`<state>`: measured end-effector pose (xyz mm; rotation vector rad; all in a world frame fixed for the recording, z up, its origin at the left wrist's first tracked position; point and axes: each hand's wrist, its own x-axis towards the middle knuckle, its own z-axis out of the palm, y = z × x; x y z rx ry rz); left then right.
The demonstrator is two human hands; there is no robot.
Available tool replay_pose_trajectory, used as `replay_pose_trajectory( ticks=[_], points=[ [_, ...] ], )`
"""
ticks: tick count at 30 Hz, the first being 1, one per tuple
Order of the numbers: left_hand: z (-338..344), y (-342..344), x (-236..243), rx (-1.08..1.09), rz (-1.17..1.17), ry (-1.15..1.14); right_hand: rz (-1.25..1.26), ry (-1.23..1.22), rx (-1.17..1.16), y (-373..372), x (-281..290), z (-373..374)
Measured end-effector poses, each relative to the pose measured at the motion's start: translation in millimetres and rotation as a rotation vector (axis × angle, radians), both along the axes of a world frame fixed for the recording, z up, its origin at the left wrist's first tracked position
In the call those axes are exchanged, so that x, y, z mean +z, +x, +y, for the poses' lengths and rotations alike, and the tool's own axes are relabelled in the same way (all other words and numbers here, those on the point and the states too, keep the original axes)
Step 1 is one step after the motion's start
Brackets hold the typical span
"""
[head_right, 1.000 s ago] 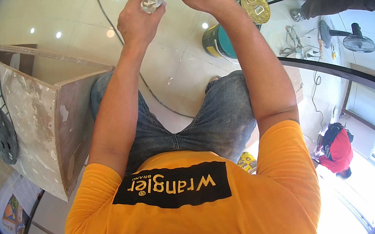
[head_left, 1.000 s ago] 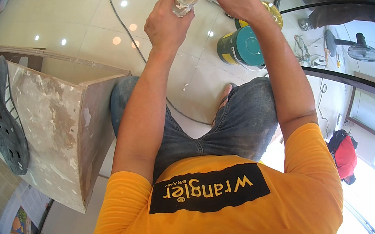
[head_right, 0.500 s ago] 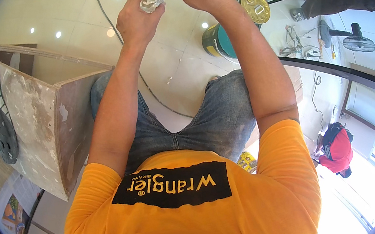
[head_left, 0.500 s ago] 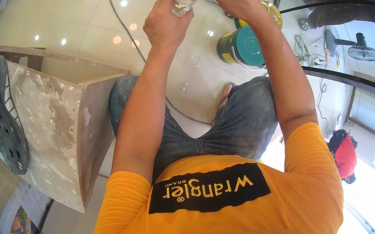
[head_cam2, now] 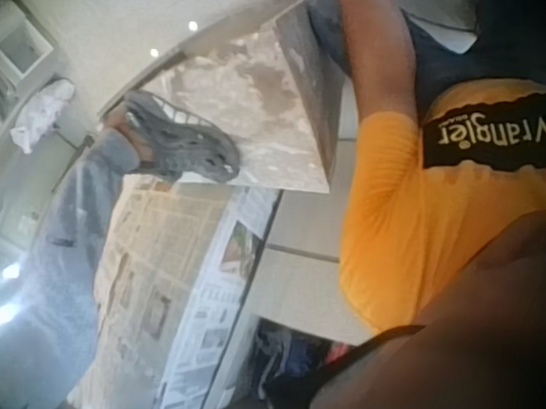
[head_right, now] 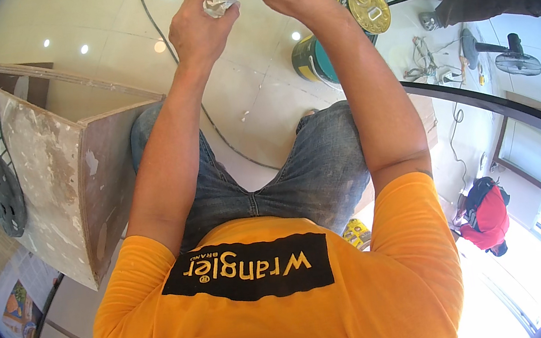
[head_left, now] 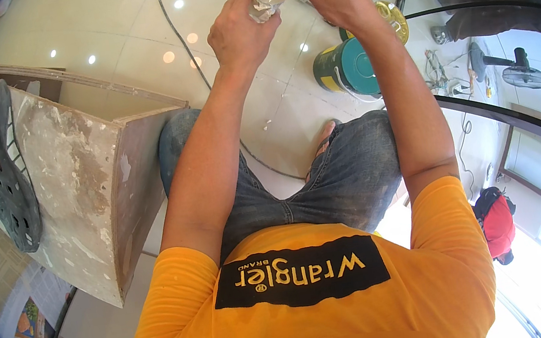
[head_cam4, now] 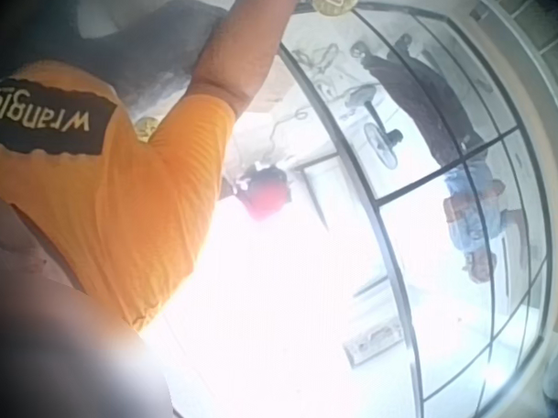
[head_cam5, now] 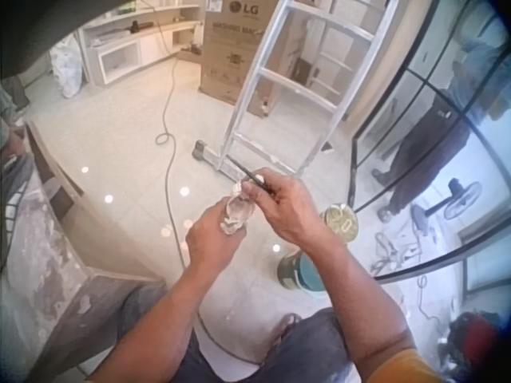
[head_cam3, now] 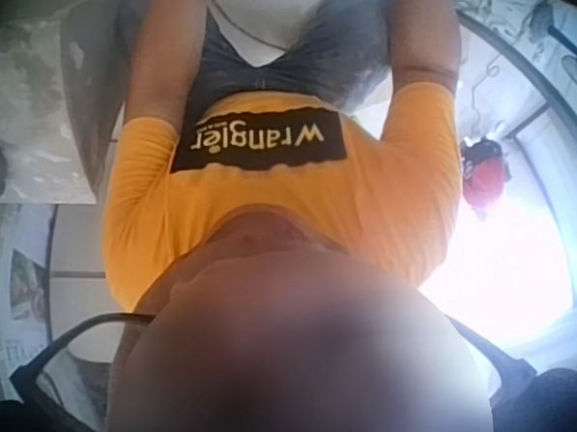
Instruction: The person opens a small paint can, then uses a stick to scoop paint from a larger bucket and transfer it into the small can. They stir the contents of the small can repeatedly with the stick.
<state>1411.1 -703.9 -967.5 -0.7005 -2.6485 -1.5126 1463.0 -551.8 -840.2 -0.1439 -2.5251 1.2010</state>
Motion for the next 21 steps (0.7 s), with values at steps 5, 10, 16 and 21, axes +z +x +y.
replay_pose_trajectory(
  ticks=[5, 10, 16, 21],
  points=[
    [-0.9, -0.5, 0.0, 0.001, -0.012, -0.021, -0.239, 0.130, -0.024, -0.1, 0.6, 0.9],
    [-0.4, -0.4, -0.9, -0.009, -0.035, 0.014, 0.010, -0.126, 0.071, -2.8, -1.9, -2.1],
    [-0.3, -1.3, -1.3, 0.000, -0.037, -0.011, -0.254, 0.111, 0.016, 1.2, 0.2, 2.2],
    [0.6, 0.1, -0.4, -0.011, -0.032, 0.016, 0.001, -0.061, 0.053, -0.4, -1.9, 1.9]
  ],
)
